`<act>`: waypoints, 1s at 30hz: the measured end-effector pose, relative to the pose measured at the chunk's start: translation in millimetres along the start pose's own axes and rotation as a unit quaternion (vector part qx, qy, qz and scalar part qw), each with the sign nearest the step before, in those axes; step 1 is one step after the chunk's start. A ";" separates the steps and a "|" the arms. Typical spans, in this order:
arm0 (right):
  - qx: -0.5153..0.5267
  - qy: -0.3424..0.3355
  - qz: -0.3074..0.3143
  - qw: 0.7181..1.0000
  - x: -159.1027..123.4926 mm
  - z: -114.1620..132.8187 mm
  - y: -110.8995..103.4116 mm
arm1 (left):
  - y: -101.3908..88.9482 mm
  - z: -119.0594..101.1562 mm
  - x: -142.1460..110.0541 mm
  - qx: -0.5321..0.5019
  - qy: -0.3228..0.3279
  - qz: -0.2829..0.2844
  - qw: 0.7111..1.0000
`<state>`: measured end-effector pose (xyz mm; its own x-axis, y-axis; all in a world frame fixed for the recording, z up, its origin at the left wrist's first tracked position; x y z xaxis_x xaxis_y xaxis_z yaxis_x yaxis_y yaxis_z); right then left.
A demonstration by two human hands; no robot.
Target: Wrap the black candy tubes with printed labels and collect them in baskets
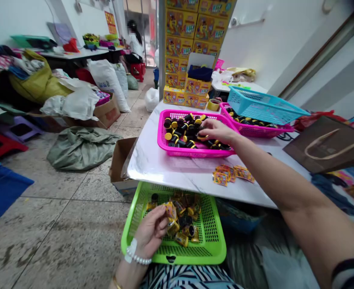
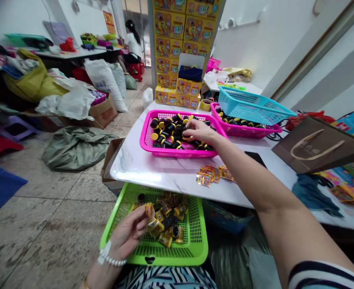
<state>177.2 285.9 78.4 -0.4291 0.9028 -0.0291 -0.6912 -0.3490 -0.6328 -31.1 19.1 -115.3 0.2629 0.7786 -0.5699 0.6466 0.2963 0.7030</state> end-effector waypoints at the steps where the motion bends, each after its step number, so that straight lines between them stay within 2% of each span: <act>1: 0.045 -0.001 -0.005 0.999 -9.0 5.0 -1.7 | 2.0 0.3 -1.1 0.000 0.000 0.007 1.000; 3: 0.120 -0.006 -0.004 0.993 -35.8 18.4 2.7 | 4.5 1.4 -3.1 0.000 -0.002 0.020 1.000; 5: 0.165 -0.019 0.016 0.986 -71.0 34.2 19.3 | 3.6 2.9 -3.3 -0.003 -0.003 0.023 1.000; 6: 0.173 -0.012 0.038 0.984 -89.9 39.6 34.0 | 2.8 4.3 -2.7 -0.005 -0.006 0.024 1.000; 8: 0.199 0.003 0.116 0.973 -126.8 45.8 76.8 | 1.7 7.8 -1.1 -0.010 -0.013 0.024 1.000; 10: 0.241 0.033 0.167 0.956 -157.0 40.2 122.6 | 2.4 12.1 0.0 -0.019 -0.024 0.021 0.999; 12: 0.303 0.075 0.175 0.934 -175.6 24.5 161.0 | 5.6 16.3 0.0 -0.024 -0.037 0.023 0.999; 15: 0.368 0.126 0.138 0.911 -185.3 -1.5 193.5 | 11.4 20.8 -0.8 -0.019 -0.052 0.030 0.998; 19: 0.374 0.151 0.091 0.911 -186.3 -15.6 201.2 | 14.6 23.7 0.6 -0.027 -0.052 0.034 0.998; 25: 0.340 0.163 0.043 0.925 -188.7 -20.7 194.9 | 13.9 28.0 5.1 -0.068 -0.056 0.031 0.996; 30: 0.317 0.168 0.074 0.931 -188.4 -16.0 201.1 | 18.9 29.4 3.4 -0.026 -0.055 0.057 0.996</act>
<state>128.4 49.6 -55.8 -0.4152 0.8234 -0.3868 -0.8883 -0.4587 -0.0229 3.0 11.0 -116.4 0.4117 0.7444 -0.5257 0.5705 0.2393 0.7856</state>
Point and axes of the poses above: each hand's wrist, its own x-axis towards the middle knuckle, its own y-axis out of the palm, z = x × y, the point moved 8 cm from there along x, towards the middle knuckle, and after that the axes turned 4 degrees about z, right-handed, at the moved point
